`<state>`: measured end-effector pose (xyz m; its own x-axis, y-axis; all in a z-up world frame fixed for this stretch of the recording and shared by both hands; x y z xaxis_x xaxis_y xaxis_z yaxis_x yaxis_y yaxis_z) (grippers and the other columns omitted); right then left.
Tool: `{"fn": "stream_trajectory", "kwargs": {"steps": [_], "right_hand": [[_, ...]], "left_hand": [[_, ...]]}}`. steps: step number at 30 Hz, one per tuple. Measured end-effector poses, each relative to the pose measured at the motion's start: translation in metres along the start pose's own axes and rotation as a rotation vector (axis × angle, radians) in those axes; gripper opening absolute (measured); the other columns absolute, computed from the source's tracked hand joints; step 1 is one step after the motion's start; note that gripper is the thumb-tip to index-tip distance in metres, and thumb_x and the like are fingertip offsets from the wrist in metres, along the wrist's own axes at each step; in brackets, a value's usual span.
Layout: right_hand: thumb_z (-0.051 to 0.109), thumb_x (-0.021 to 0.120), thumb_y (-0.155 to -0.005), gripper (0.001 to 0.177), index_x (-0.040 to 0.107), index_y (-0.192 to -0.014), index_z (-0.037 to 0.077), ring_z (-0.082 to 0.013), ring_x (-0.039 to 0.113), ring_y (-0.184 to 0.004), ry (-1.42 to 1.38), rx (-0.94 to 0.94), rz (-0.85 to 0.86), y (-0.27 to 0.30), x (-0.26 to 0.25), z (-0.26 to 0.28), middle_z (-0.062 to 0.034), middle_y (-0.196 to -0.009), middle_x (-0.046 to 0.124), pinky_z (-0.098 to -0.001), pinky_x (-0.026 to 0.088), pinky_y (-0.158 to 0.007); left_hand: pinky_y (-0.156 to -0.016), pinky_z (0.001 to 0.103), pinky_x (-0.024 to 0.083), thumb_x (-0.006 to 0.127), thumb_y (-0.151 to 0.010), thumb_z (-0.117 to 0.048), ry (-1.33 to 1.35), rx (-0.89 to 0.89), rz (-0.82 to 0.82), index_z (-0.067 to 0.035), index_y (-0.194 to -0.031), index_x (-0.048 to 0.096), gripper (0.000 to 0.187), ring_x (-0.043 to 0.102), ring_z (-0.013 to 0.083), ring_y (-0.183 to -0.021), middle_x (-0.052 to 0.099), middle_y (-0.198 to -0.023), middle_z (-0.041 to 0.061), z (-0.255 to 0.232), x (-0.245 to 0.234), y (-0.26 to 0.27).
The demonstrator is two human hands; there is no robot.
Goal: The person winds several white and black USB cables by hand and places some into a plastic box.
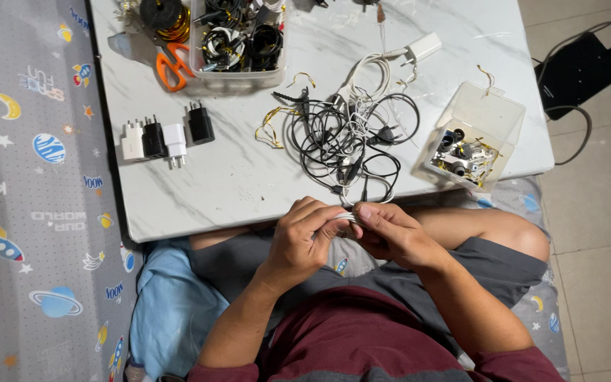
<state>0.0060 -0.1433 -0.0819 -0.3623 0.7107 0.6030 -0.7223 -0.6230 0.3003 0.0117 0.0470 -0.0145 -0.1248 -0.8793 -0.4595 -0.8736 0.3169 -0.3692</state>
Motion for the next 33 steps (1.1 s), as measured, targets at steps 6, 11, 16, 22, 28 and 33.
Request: {"fn": "stream_trajectory", "kwargs": {"steps": [6,11,16,22,28,33], "right_hand": [[0.037,0.047,-0.114,0.044,0.057,-0.088,0.003,-0.0064,0.029,-0.054,0.041,-0.009,0.029,0.0,-0.019,-0.014,0.005,-0.066,0.039,-0.0262,0.021,-0.047],[0.04,0.045,-0.105,0.041,0.057,-0.089,0.003,-0.0117,0.031,-0.048,-0.074,0.137,0.07,0.004,-0.015,-0.013,0.0013,-0.065,0.044,-0.0299,0.021,-0.041],[0.042,0.047,-0.105,0.042,0.06,-0.099,0.002,-0.0047,0.026,-0.051,-0.137,0.01,0.14,0.003,-0.015,-0.013,0.0086,-0.064,0.035,-0.0256,0.02,-0.045],[0.038,0.048,-0.111,0.042,0.057,-0.088,0.004,-0.0051,0.032,-0.054,0.214,-0.017,-0.081,0.001,-0.024,-0.012,0.0046,-0.066,0.041,-0.0241,0.024,-0.046],[0.033,0.048,-0.111,0.033,0.059,-0.098,0.004,-0.0055,0.04,-0.062,0.506,-0.098,-0.001,-0.027,0.021,0.052,0.0049,-0.072,0.047,-0.0267,0.035,-0.052],[0.025,0.067,-0.1,0.02,0.071,-0.105,0.006,-0.0169,0.067,-0.064,1.328,-0.577,-0.336,-0.093,0.024,0.133,-0.0073,-0.093,0.074,-0.0316,0.051,-0.056]], "left_hand": [[-0.077,0.033,0.051,0.074,-0.096,-0.011,0.037,0.037,-0.076,-0.002,-0.101,0.071,0.011,0.064,0.0205,-0.082,0.073,-0.093,0.007,0.006,0.01,0.008],[-0.075,0.031,0.051,0.072,-0.097,-0.008,0.093,0.011,-0.03,-0.001,-0.102,0.073,0.009,0.063,0.02,-0.081,0.073,-0.09,0.007,0.012,0.007,0.01],[-0.072,0.029,0.053,0.071,-0.097,-0.006,0.139,-0.017,-0.065,-0.001,-0.105,0.074,0.01,0.065,0.0176,-0.081,0.075,-0.091,0.006,0.017,0.011,0.009],[-0.071,0.03,0.053,0.071,-0.097,-0.008,0.152,-0.03,-0.055,0.002,-0.102,0.074,0.011,0.064,0.0189,-0.079,0.073,-0.089,0.008,0.017,0.011,0.001],[-0.068,0.029,0.053,0.069,-0.1,-0.013,0.058,-0.105,-0.197,0.003,-0.101,0.074,0.016,0.067,0.0194,-0.076,0.073,-0.088,0.009,0.021,-0.009,-0.005],[-0.067,0.028,0.052,0.067,-0.101,-0.016,-0.037,-0.244,-0.345,0.005,-0.103,0.073,0.022,0.067,0.0184,-0.073,0.071,-0.085,0.011,0.037,-0.037,0.006]]}}
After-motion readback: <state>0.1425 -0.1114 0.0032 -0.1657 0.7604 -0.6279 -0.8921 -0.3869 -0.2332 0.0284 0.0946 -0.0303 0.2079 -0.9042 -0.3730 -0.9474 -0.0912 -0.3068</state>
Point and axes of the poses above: each hand's wrist, its own y-axis away from the middle knuckle, its own x-axis out of the palm, z = x × y, the point moved 3 cm from there along -y, towards the middle knuckle
